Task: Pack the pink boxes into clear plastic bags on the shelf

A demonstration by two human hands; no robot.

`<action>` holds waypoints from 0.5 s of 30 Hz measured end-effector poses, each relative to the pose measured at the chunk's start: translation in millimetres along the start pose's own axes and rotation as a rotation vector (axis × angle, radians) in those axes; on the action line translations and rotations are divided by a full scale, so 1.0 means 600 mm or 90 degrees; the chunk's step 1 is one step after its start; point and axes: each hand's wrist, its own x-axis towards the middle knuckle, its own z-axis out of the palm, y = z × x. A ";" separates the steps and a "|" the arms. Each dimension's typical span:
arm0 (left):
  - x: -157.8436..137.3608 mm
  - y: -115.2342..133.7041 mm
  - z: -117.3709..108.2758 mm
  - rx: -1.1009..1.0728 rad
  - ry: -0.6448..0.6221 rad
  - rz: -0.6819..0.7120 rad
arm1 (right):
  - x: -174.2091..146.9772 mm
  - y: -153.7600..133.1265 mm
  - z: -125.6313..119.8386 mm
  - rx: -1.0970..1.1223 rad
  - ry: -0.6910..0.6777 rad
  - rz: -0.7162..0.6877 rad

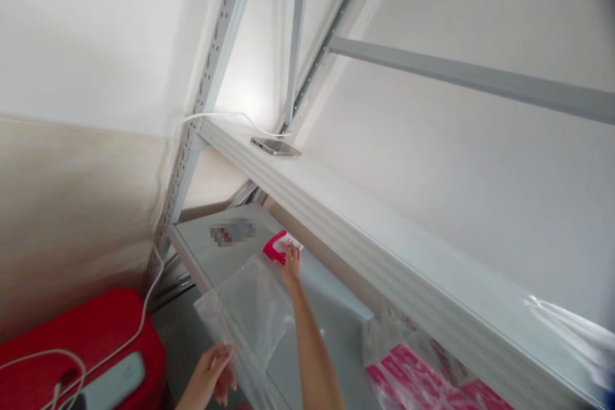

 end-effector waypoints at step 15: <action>0.011 0.095 -0.027 0.147 0.034 0.016 | -0.163 0.091 -0.135 0.125 -0.204 0.191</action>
